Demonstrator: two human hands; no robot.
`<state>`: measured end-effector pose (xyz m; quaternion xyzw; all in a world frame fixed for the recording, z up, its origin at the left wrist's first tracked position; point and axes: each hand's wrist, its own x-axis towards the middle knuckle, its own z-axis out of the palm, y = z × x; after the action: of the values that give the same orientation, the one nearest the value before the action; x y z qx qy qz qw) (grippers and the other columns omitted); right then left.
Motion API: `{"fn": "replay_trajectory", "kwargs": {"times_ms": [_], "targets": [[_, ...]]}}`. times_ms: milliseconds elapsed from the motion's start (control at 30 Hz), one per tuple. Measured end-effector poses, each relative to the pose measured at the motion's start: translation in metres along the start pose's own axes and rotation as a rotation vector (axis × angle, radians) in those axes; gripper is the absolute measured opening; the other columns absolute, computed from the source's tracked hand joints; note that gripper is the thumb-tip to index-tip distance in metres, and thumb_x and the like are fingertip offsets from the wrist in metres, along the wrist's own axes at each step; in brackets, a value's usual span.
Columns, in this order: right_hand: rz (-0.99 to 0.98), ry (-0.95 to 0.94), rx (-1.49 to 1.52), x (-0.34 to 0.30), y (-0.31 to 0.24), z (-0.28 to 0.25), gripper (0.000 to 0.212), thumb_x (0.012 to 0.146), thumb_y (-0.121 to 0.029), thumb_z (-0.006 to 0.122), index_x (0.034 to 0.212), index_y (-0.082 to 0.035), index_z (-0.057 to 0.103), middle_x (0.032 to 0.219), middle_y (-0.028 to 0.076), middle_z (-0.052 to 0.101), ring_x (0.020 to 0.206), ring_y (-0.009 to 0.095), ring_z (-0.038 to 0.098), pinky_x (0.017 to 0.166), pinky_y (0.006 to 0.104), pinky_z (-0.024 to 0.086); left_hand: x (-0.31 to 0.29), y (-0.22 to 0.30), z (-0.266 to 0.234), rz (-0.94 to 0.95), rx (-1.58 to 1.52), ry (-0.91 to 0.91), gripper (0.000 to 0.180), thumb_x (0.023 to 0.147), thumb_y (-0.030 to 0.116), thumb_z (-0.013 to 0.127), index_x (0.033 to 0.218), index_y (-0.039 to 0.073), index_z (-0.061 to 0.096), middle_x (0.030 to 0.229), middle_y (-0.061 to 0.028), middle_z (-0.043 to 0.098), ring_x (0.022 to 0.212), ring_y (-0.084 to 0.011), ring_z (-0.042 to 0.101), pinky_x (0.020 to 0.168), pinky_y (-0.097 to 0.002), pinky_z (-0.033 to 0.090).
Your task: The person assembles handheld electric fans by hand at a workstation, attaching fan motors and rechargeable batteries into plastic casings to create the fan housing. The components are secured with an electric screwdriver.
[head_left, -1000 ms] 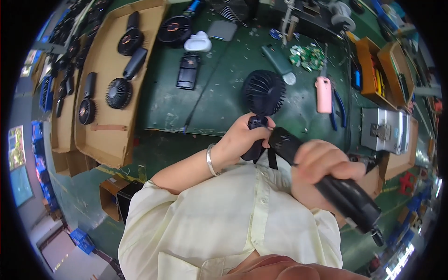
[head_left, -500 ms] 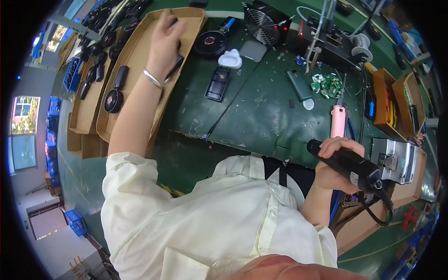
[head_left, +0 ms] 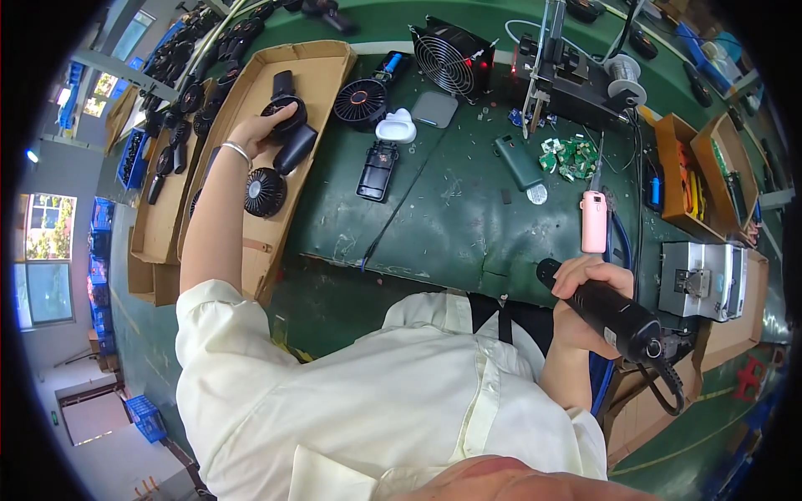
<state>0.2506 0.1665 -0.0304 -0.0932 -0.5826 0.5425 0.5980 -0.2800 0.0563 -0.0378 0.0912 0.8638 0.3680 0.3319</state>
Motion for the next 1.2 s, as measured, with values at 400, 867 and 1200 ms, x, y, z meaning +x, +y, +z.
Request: {"fn": "replay_trajectory", "kwargs": {"times_ms": [400,867,1200], "targets": [[0.031,-0.023,-0.006,-0.001,0.002,-0.002,0.095,0.072,-0.089,0.037,0.1,0.002,0.05,0.061,0.008,0.052,0.052,0.018,0.05,0.051,0.03,0.043,-0.2,0.041,0.097,1.14,-0.508,0.409,0.066,0.078,-0.002,0.072,0.132,-0.001,0.034,0.111,-0.0141,0.058,0.097,-0.0197,0.061,0.087,-0.0297,0.05],[0.042,-0.069,0.046,-0.001,-0.004,0.004,0.028,0.088,-0.022,0.062,0.102,-0.002,0.05,0.069,0.01,0.058,0.062,0.02,0.055,0.061,0.0338,0.046,-0.247,-0.063,0.239,0.87,-0.571,-0.586,0.032,0.087,-0.005,0.057,0.118,-0.003,0.051,0.104,-0.0098,0.062,0.09,-0.0147,0.062,0.085,-0.0285,0.05],[0.127,-0.031,0.11,0.003,-0.003,0.001,0.028,0.088,-0.026,0.059,0.098,0.0,0.051,0.07,0.012,0.058,0.062,0.02,0.056,0.064,0.0326,0.046,-0.261,-0.042,0.246,0.544,-0.733,-0.854,0.037,0.096,0.012,0.046,0.129,-0.001,0.035,0.126,-0.0214,0.053,0.104,-0.0244,0.061,0.093,-0.0391,0.05]]}}
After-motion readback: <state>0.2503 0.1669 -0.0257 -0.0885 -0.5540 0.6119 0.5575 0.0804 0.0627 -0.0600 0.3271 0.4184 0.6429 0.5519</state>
